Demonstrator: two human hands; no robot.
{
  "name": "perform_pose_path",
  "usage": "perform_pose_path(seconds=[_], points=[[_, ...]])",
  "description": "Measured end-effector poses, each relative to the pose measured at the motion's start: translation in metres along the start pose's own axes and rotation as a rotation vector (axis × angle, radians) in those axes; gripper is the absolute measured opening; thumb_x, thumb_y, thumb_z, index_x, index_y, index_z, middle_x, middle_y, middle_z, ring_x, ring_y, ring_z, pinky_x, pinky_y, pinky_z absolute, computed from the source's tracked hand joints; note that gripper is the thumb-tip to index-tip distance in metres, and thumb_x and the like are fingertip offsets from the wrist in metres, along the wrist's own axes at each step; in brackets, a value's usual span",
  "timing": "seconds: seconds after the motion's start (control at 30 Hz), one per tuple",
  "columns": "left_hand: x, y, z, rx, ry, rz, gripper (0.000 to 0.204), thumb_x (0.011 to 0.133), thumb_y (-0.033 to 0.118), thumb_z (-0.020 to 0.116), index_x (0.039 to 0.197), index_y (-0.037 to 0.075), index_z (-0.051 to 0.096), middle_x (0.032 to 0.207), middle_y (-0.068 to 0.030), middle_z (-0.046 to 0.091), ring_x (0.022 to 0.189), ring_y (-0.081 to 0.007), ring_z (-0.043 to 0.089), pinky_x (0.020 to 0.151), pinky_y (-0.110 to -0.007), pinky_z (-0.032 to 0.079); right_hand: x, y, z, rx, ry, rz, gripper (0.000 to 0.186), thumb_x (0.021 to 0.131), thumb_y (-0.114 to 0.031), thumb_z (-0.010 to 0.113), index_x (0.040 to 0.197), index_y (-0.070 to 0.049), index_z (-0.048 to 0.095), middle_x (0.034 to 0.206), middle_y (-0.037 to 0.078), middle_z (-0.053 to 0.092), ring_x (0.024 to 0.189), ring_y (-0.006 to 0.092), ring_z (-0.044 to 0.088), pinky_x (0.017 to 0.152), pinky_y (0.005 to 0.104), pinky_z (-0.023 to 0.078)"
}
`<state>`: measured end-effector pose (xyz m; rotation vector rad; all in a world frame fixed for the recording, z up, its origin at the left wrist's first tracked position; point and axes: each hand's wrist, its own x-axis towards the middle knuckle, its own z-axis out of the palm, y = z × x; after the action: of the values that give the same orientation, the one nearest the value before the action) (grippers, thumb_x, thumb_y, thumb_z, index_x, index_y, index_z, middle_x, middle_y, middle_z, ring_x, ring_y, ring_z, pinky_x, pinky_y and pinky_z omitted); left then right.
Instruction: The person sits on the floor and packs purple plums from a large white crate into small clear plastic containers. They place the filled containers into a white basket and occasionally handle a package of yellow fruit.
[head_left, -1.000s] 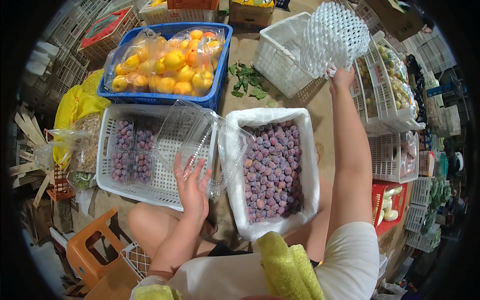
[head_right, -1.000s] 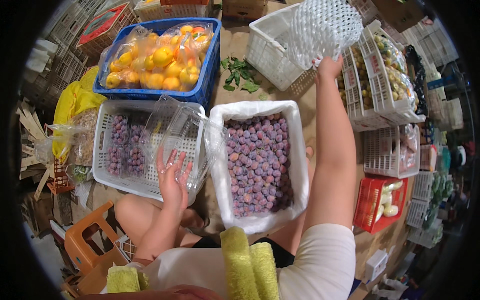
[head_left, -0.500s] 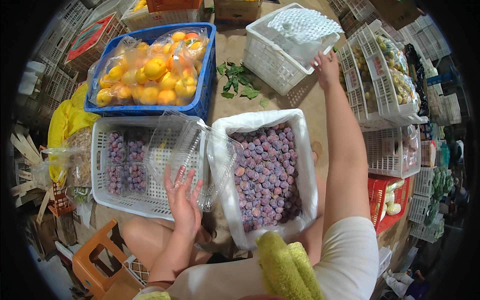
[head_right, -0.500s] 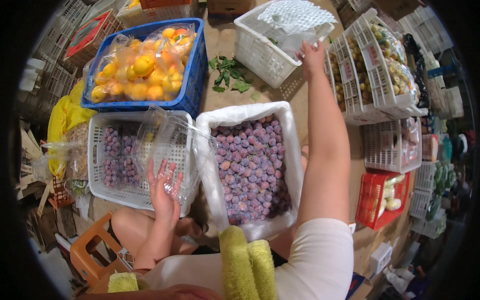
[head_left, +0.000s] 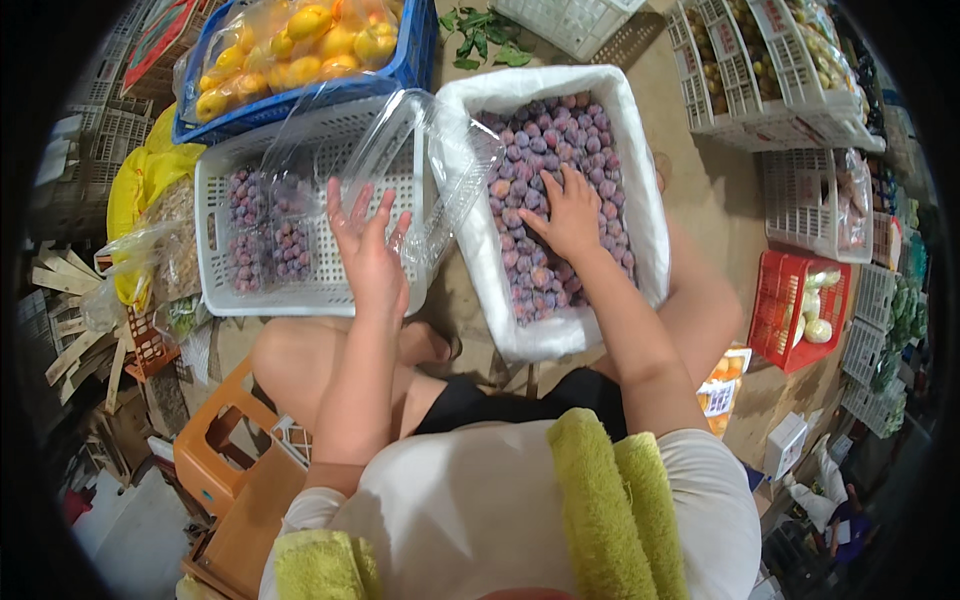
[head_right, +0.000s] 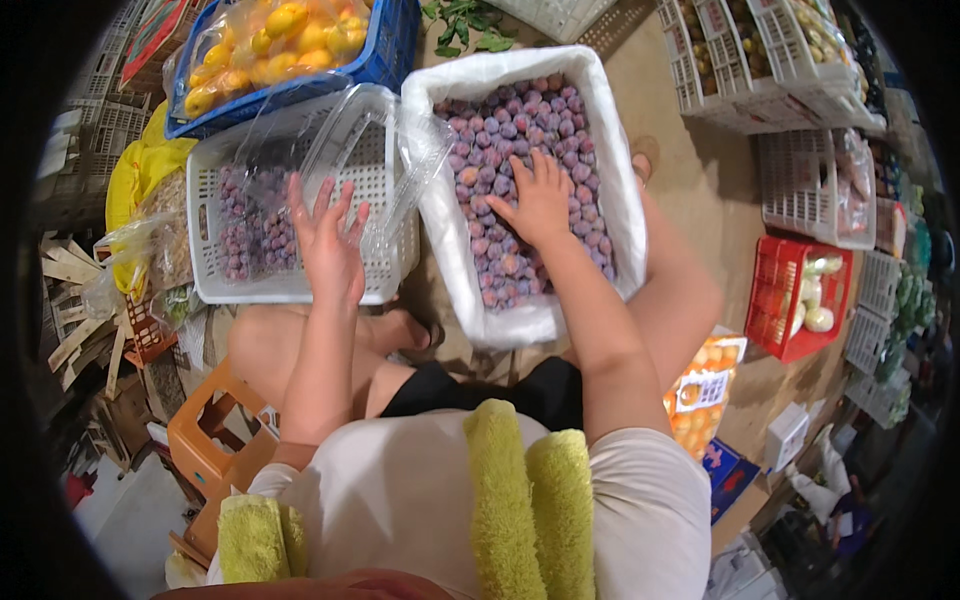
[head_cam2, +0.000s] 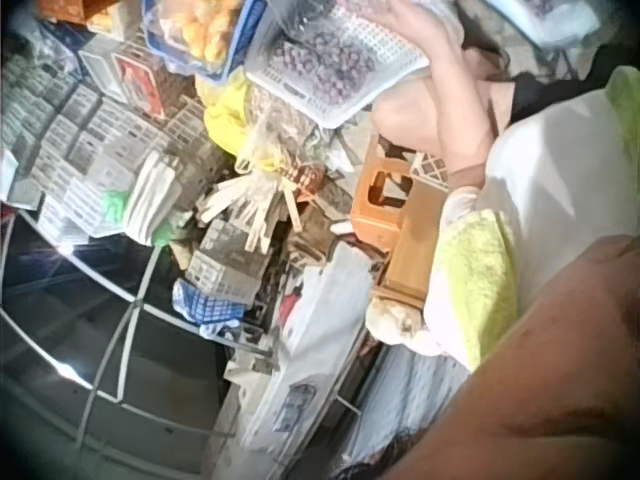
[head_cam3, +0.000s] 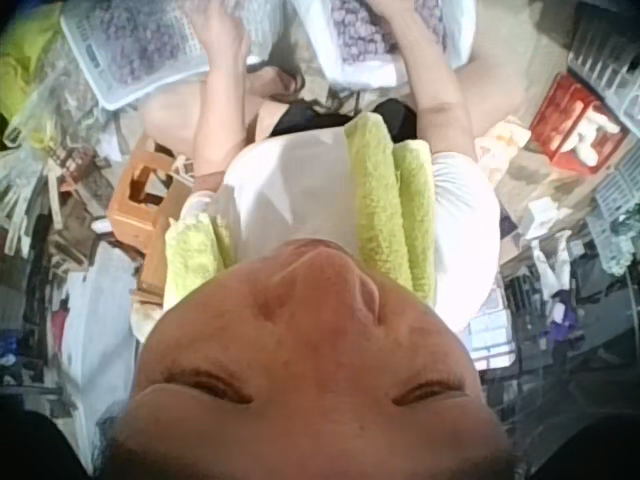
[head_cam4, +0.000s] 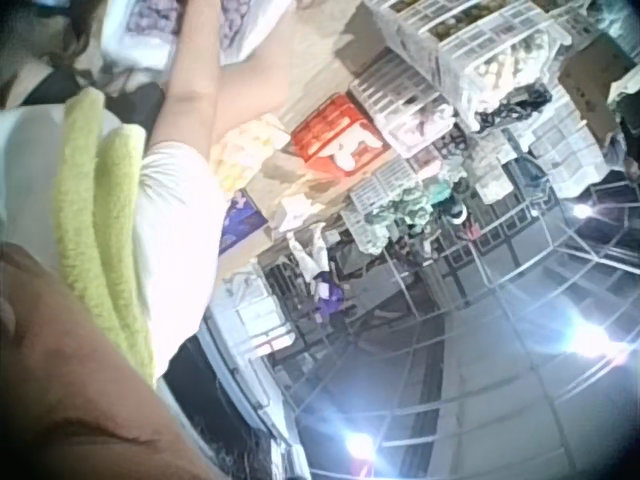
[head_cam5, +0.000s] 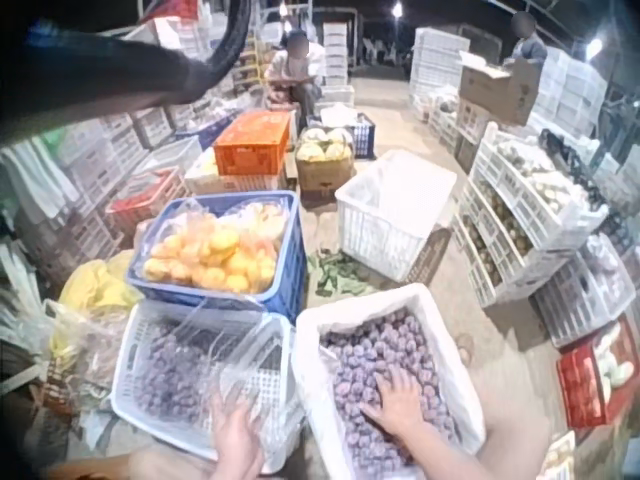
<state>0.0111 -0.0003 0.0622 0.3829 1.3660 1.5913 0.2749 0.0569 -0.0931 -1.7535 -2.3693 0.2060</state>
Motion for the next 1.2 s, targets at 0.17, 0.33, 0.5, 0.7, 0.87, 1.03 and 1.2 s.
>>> perform_pose_path(seconds=[0.17,0.33,0.5,0.7,0.87,1.03,1.2], points=[[-0.003,-0.008,-0.010,0.037,-0.066,-0.014,0.070,0.094,0.003,0.054,0.152,0.022,0.020,0.143,-0.0164,0.034,0.118,-0.0219,0.051,0.090,-0.036,0.048,-0.023,-0.005,-0.031,-0.075,-0.215,0.056,0.078,0.074,-0.063,0.069,0.136,-0.018,0.051,0.124,0.015,0.053,0.115,0.0347,0.049,0.092,0.0516,0.041],[-0.011,-0.020,-0.011,0.077,-0.139,-0.122,0.074,0.091,0.002,0.054,0.152,0.024,0.020,0.148,-0.0159,0.032,0.121,-0.0237,0.052,0.092,-0.039,0.048,-0.043,0.011,-0.021,-0.042,-0.215,-0.057,0.070,0.077,-0.055,0.071,0.135,-0.021,0.052,0.122,0.012,0.053,0.111,0.0340,0.052,0.088,0.0519,0.045],[0.000,-0.042,-0.024,0.146,-0.220,-0.208,0.058,0.090,0.004,0.056,0.142,0.019,0.035,0.141,-0.0104,0.044,0.118,-0.0208,0.053,0.092,-0.039,0.047,-0.049,-0.006,-0.038,-0.008,-0.317,-0.022,0.065,0.078,-0.051,0.071,0.135,-0.024,0.053,0.124,0.014,0.053,0.104,0.0378,0.054,0.088,0.0501,0.048],[0.009,-0.045,-0.034,0.135,-0.166,-0.193,0.071,0.086,0.004,0.060,0.148,0.019,0.028,0.140,-0.0081,0.043,0.111,-0.0184,0.053,0.088,-0.039,0.047,-0.050,-0.017,-0.035,-0.063,-0.373,0.054,0.067,0.079,-0.053,0.069,0.138,-0.026,0.051,0.120,0.017,0.053,0.105,0.0392,0.055,0.086,0.0494,0.050],[0.006,-0.045,-0.035,0.232,-0.167,-0.271,0.077,0.086,0.002,0.056,0.151,0.024,0.021,0.140,-0.0107,0.040,0.111,-0.0198,0.053,0.088,-0.040,0.047,-0.063,-0.004,-0.036,0.051,-0.341,-0.088,0.060,0.074,-0.044,0.073,0.128,-0.022,0.057,0.123,0.017,0.051,0.111,0.0411,0.052,0.086,0.0476,0.053],[0.008,-0.046,-0.044,0.281,-0.155,-0.296,0.075,0.085,-0.002,0.050,0.149,0.021,0.020,0.143,-0.0148,0.039,0.118,-0.0243,0.054,0.088,-0.040,0.049,-0.053,0.001,-0.028,0.178,-0.390,0.135,0.063,0.073,-0.043,0.073,0.129,-0.021,0.056,0.121,0.020,0.052,0.103,0.0412,0.058,0.091,0.0481,0.051],[0.007,-0.043,-0.043,0.256,-0.198,-0.300,0.079,0.084,-0.004,0.047,0.152,0.021,0.015,0.145,-0.0164,0.037,0.121,-0.0263,0.053,0.085,-0.039,0.050,-0.045,0.015,-0.020,0.515,-0.260,0.318,0.061,0.074,-0.040,0.073,0.126,-0.014,0.058,0.120,0.021,0.057,0.103,0.0357,0.062,0.091,0.0426,0.050]])
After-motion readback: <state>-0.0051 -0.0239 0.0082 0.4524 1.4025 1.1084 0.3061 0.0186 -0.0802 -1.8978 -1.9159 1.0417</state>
